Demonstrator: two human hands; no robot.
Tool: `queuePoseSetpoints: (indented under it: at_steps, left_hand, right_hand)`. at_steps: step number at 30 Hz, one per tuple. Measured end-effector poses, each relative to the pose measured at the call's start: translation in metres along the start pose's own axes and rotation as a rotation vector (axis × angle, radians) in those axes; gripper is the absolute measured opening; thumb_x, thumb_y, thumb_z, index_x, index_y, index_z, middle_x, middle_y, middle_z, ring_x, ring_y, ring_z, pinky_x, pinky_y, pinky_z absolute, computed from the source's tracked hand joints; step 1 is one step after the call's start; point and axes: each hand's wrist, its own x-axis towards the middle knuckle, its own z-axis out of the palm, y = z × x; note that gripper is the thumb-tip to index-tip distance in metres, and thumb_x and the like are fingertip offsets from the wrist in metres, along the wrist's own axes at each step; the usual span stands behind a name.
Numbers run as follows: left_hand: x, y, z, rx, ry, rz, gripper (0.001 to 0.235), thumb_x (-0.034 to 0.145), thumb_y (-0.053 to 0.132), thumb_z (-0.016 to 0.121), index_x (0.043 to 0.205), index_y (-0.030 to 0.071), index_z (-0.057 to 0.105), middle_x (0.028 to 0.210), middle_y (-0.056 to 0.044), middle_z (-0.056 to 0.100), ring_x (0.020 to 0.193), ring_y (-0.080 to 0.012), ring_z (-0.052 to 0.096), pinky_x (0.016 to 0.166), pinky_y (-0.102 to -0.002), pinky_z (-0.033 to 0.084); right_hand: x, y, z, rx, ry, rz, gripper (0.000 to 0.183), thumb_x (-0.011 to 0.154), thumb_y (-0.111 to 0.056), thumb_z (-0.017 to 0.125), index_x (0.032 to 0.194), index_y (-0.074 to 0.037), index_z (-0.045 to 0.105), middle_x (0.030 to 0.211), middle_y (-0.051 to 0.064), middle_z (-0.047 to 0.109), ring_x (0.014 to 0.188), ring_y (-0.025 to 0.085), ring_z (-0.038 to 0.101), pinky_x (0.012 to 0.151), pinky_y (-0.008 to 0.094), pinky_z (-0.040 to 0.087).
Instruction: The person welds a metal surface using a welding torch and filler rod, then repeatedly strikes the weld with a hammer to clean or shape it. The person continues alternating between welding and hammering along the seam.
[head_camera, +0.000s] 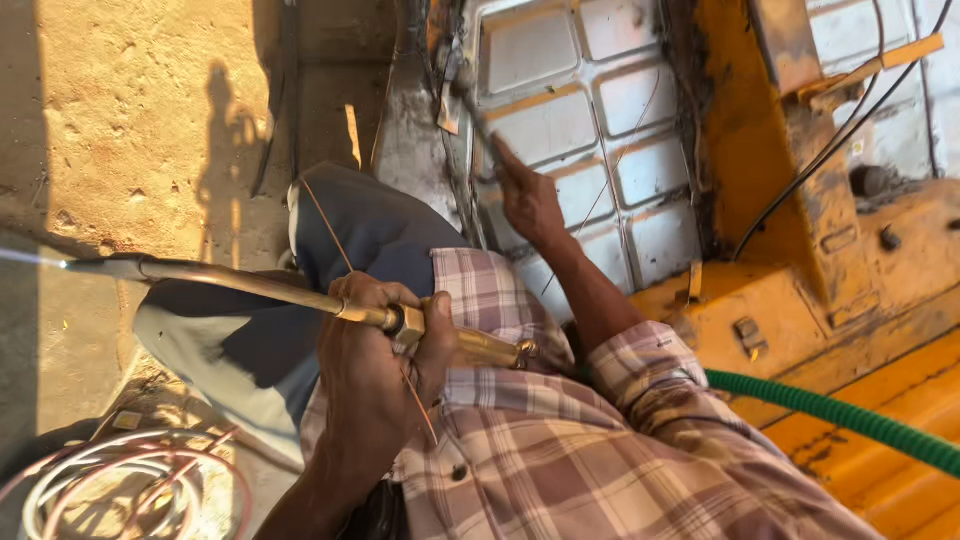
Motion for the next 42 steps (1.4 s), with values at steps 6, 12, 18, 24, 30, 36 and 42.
queuePoseSetpoints:
  at_steps: [6,12,18,24,30,36,42]
  left_hand:
    - [-0.005,-0.004,0.002,-0.049,-0.056,-0.160,0.030,0.092,0.019,0.075,0.087,0.000,0.052,0.080,-0.013,0.054,0.068,-0.0262,0.055,0.065,-0.043,0.046]
    - [0.005,0.000,0.002,0.026,0.005,0.004,0.028,0.093,0.017,0.076,0.088,0.001,0.054,0.082,-0.014,0.054,0.079,-0.0309,0.055,0.072,-0.047,0.044]
    - [0.001,0.000,0.001,-0.006,-0.010,0.005,0.025,0.094,0.016,0.076,0.090,0.001,0.056,0.085,-0.015,0.054,0.082,-0.0317,0.055,0.075,-0.047,0.045]
    - [0.003,0.004,0.001,-0.013,-0.054,-0.062,0.026,0.091,0.017,0.076,0.087,0.001,0.055,0.080,-0.013,0.054,0.078,-0.0303,0.055,0.071,-0.047,0.044]
    - [-0.002,-0.003,0.006,-0.026,-0.027,0.006,0.027,0.095,0.015,0.075,0.092,-0.001,0.053,0.084,-0.012,0.056,0.082,-0.0315,0.055,0.076,-0.049,0.044]
    - [0.003,0.005,0.005,0.012,-0.028,-0.003,0.025,0.092,0.016,0.076,0.090,0.001,0.057,0.084,-0.015,0.055,0.082,-0.0331,0.057,0.074,-0.049,0.046]
    - [-0.001,-0.005,0.011,-0.019,-0.012,0.023,0.029,0.095,0.016,0.076,0.092,-0.001,0.053,0.086,-0.015,0.056,0.083,-0.0327,0.056,0.076,-0.048,0.046]
  right_hand:
    - [-0.004,0.000,0.011,0.006,-0.101,0.187,0.063,0.096,-0.004,0.055,0.156,-0.020,0.045,0.082,0.030,0.065,0.069,0.040,0.067,0.067,0.045,0.054]
    - [0.023,-0.004,-0.009,-0.059,-0.096,0.035,0.057,0.106,-0.008,0.058,0.158,-0.027,0.047,0.094,0.030,0.068,0.078,0.040,0.068,0.072,0.045,0.054]
    - [-0.028,0.024,0.013,-0.004,0.050,0.130,0.054,0.106,-0.013,0.052,0.158,-0.018,0.042,0.094,0.025,0.070,0.076,0.040,0.071,0.068,0.046,0.054]
    - [-0.024,0.039,0.009,-0.139,-0.101,-0.033,0.051,0.104,-0.010,0.053,0.154,-0.019,0.046,0.113,0.024,0.073,0.082,0.040,0.072,0.070,0.048,0.057]
    - [-0.034,0.019,0.003,-0.051,0.041,0.068,0.053,0.107,-0.015,0.055,0.158,-0.022,0.042,0.115,0.026,0.068,0.080,0.039,0.074,0.066,0.047,0.056]
    - [-0.025,0.002,-0.001,-0.189,-0.118,0.104,0.051,0.102,-0.018,0.061,0.151,-0.025,0.052,0.092,0.027,0.072,0.075,0.046,0.068,0.065,0.050,0.054]
    - [-0.034,0.002,-0.006,-0.021,0.016,0.108,0.056,0.102,-0.014,0.057,0.155,-0.026,0.046,0.087,0.025,0.070,0.070,0.038,0.070,0.067,0.045,0.056]
